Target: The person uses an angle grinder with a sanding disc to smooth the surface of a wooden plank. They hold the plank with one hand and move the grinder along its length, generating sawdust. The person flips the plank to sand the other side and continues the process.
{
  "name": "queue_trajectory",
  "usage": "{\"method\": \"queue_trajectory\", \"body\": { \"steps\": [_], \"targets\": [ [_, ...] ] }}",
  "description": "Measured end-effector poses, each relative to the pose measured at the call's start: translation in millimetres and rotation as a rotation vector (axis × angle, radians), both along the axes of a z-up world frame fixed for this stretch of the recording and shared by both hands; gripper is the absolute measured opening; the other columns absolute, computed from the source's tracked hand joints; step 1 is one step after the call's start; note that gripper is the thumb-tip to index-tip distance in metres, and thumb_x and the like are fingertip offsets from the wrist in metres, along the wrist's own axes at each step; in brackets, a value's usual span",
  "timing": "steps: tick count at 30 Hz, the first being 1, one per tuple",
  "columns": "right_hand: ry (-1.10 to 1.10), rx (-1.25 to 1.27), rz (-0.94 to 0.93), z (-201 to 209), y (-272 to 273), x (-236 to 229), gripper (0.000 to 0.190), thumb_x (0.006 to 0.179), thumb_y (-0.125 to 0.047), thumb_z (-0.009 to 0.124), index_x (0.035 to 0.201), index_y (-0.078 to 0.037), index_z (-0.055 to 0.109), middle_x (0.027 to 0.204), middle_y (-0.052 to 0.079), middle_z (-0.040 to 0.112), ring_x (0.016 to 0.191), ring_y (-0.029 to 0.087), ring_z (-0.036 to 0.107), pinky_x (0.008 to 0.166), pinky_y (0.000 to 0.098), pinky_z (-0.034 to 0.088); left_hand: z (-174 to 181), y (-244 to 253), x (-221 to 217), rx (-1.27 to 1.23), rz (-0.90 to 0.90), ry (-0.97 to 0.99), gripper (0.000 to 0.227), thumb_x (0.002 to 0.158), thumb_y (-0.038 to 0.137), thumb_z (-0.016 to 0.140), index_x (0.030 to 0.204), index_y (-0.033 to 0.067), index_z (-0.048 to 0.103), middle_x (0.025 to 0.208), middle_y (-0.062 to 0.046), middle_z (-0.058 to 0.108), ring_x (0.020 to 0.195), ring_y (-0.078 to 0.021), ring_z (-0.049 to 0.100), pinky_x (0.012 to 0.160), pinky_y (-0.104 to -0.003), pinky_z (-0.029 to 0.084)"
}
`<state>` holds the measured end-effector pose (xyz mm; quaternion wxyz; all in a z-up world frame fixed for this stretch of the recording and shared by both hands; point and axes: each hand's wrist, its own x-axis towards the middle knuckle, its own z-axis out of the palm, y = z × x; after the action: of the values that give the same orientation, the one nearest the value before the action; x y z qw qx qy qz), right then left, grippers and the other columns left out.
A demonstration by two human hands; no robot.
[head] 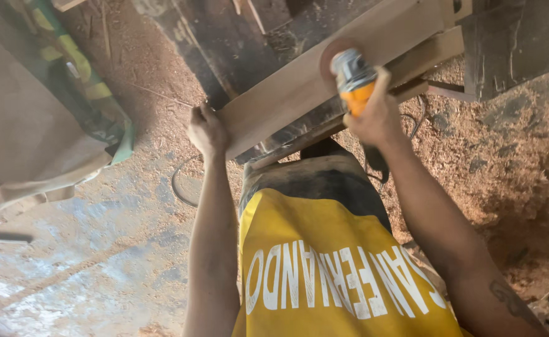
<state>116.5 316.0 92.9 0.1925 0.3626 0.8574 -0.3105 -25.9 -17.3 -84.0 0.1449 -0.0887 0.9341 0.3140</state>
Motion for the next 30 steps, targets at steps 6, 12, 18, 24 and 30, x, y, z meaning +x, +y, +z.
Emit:
{"method": "queue_trajectory", "body": {
  "steps": [6,12,18,24,30],
  "targets": [
    [0.120,0.064,-0.185,-49,117,32,0.104,0.078,-0.007,0.083,0.154,-0.012,0.013,0.135,0.030,0.053,0.108,0.041,0.068,0.081,0.0476,0.065,7,-2,-4,-0.075,0.024,-0.013,0.043,0.104,0.029,0.044,0.075,0.0068,0.066,0.058,-0.005,0.061,0.043,-0.0138,0.049,0.040,-0.037,0.037],
    [0.265,0.123,-0.224,-81,197,67,0.092,0.081,-0.008,0.076,0.149,-0.008,0.015,0.127,0.024,0.064,0.105,0.035,0.075,0.086,0.0395,0.068,14,-2,-3,-0.019,-0.038,0.145,0.039,0.103,0.024,0.048,0.078,0.0026,0.069,0.061,-0.009,0.066,0.046,-0.0169,0.056,0.045,-0.039,0.044],
    [0.386,0.265,0.152,-63,107,61,0.106,0.076,-0.006,0.084,0.148,0.002,0.006,0.121,0.030,0.060,0.100,0.039,0.071,0.080,0.0449,0.062,22,-12,7,0.031,-0.017,0.070,0.038,0.102,0.025,0.048,0.086,-0.0010,0.070,0.069,-0.021,0.067,0.056,-0.0284,0.060,0.055,-0.045,0.048],
    [0.093,-0.065,-0.021,-12,-43,33,0.096,0.081,-0.012,0.076,0.155,-0.008,0.014,0.115,0.032,0.065,0.093,0.050,0.070,0.083,0.0555,0.059,-3,-45,4,0.267,-0.095,-0.168,0.039,0.110,0.033,0.045,0.118,-0.0016,0.061,0.107,-0.021,0.066,0.094,-0.0272,0.062,0.085,-0.041,0.049],
    [0.122,-0.101,0.099,-6,-133,27,0.094,0.080,-0.013,0.078,0.152,-0.004,0.018,0.123,0.038,0.059,0.090,0.051,0.069,0.076,0.0553,0.059,12,-74,-31,0.762,-0.262,-0.632,0.053,0.113,0.038,0.041,0.145,-0.0013,0.054,0.135,-0.016,0.062,0.123,-0.0240,0.059,0.106,-0.037,0.048]
  ]
}}
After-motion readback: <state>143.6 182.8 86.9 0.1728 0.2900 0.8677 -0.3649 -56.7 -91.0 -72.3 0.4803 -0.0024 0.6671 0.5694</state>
